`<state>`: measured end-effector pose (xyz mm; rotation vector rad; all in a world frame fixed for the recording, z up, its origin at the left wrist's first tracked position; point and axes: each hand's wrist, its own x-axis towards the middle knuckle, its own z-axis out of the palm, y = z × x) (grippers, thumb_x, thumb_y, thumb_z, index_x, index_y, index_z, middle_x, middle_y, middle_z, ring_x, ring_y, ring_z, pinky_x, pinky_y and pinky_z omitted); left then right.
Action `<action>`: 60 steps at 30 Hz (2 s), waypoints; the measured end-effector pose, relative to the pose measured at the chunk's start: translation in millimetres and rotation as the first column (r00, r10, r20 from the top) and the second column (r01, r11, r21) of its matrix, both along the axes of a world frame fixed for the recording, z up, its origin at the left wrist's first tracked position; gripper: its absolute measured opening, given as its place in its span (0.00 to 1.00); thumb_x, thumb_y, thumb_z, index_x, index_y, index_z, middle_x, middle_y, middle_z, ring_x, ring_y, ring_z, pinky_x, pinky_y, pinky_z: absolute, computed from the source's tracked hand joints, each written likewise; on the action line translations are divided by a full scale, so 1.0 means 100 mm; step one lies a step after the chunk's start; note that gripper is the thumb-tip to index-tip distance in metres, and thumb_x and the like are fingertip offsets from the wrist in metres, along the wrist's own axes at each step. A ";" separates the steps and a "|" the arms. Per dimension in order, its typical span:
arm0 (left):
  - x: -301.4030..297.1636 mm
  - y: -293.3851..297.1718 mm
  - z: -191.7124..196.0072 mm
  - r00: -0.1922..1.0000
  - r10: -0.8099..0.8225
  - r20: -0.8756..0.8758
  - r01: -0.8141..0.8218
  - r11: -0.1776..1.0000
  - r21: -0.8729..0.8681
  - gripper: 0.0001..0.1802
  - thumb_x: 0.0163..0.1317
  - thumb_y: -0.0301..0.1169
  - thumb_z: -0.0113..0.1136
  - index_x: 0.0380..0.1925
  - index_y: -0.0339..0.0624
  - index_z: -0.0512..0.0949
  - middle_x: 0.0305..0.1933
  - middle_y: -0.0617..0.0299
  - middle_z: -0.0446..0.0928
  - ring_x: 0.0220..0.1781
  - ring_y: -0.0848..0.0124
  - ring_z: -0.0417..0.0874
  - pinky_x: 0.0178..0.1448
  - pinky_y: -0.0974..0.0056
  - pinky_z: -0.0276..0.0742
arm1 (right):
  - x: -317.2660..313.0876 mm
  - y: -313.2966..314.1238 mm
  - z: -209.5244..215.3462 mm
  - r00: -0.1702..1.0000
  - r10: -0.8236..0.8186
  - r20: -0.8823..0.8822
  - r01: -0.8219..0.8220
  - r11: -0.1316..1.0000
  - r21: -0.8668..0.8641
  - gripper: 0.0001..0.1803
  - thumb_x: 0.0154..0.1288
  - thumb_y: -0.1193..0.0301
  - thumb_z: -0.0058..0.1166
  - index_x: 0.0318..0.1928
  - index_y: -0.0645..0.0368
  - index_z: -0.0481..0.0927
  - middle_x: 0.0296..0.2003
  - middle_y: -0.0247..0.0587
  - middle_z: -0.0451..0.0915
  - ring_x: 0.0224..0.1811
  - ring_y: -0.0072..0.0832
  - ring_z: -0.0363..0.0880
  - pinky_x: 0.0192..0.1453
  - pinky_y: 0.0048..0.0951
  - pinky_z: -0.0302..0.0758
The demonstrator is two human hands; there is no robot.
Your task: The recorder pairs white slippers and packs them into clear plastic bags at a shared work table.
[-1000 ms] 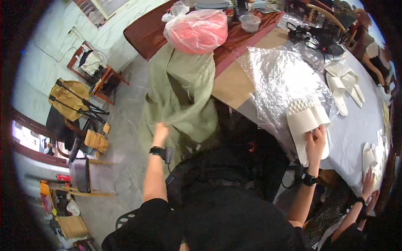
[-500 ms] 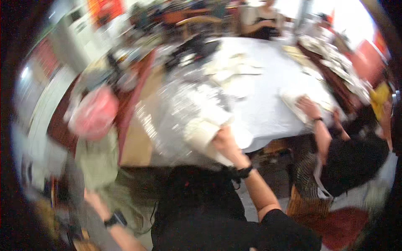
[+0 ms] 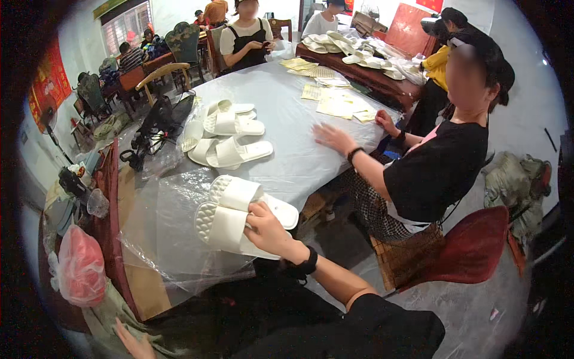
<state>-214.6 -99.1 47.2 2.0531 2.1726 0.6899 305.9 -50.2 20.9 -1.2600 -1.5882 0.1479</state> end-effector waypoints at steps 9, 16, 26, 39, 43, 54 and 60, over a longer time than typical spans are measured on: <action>1.38 0.62 0.02 0.795 -0.603 0.070 0.604 0.797 0.005 0.37 0.55 0.15 0.64 0.68 0.39 0.69 0.76 0.44 0.63 0.78 0.41 0.61 0.78 0.46 0.60 | 0.07 -0.33 -0.08 0.996 -0.088 0.015 0.089 0.995 -0.043 0.05 0.53 0.81 0.61 0.29 0.69 0.78 0.43 0.48 0.77 0.48 0.47 0.73 0.51 0.42 0.75; 1.84 0.76 -0.36 0.734 -0.675 -0.076 0.668 0.737 -0.103 0.36 0.57 0.29 0.71 0.68 0.45 0.72 0.76 0.47 0.65 0.80 0.44 0.58 0.77 0.35 0.54 | 0.08 -0.37 -0.03 0.992 -0.120 0.023 0.122 0.985 -0.119 0.12 0.54 0.80 0.60 0.41 0.66 0.85 0.48 0.51 0.79 0.52 0.50 0.74 0.59 0.44 0.74; 2.20 0.65 -0.40 0.637 -0.751 0.172 0.756 0.652 0.048 0.31 0.57 0.38 0.72 0.61 0.44 0.78 0.58 0.52 0.74 0.57 0.53 0.74 0.62 0.45 0.70 | 0.18 -0.39 0.09 0.951 -0.305 -0.043 0.296 0.944 -0.147 0.15 0.61 0.85 0.54 0.48 0.69 0.85 0.53 0.50 0.81 0.56 0.43 0.80 0.61 0.34 0.73; 2.11 0.83 -0.42 0.649 -0.747 -0.144 0.742 0.663 -0.098 0.31 0.61 0.43 0.70 0.65 0.56 0.77 0.76 0.52 0.67 0.78 0.48 0.64 0.74 0.40 0.59 | 0.38 -0.43 -0.06 0.953 -0.300 -0.041 0.286 0.938 -0.198 0.14 0.66 0.85 0.54 0.51 0.69 0.84 0.55 0.45 0.81 0.57 0.36 0.79 0.61 0.29 0.72; 2.10 0.83 -0.46 0.744 -0.649 -0.159 0.653 0.757 -0.029 0.26 0.64 0.39 0.68 0.63 0.53 0.79 0.73 0.51 0.70 0.76 0.49 0.66 0.71 0.42 0.62 | 0.33 -0.36 -0.04 0.952 -0.290 -0.094 0.263 0.938 -0.225 0.13 0.65 0.84 0.55 0.50 0.69 0.84 0.54 0.47 0.82 0.56 0.37 0.80 0.59 0.30 0.73; 2.16 0.88 -0.43 0.815 -0.562 -0.144 0.533 0.823 -0.196 0.44 0.51 0.51 0.75 0.66 0.46 0.72 0.80 0.44 0.58 0.82 0.41 0.53 0.76 0.24 0.42 | -0.11 -0.07 -0.03 0.982 0.152 -0.109 -0.159 0.986 -0.054 0.13 0.58 0.81 0.59 0.45 0.65 0.84 0.51 0.50 0.78 0.56 0.48 0.75 0.62 0.43 0.72; 2.37 0.78 -0.36 0.712 -0.697 -0.085 0.679 0.715 -0.167 0.54 0.47 0.50 0.78 0.73 0.47 0.63 0.82 0.40 0.51 0.83 0.38 0.48 0.76 0.21 0.35 | 0.30 -0.34 -0.05 0.984 -0.146 -0.099 0.131 0.981 -0.144 0.16 0.56 0.81 0.60 0.47 0.65 0.84 0.53 0.51 0.80 0.56 0.50 0.76 0.62 0.43 0.75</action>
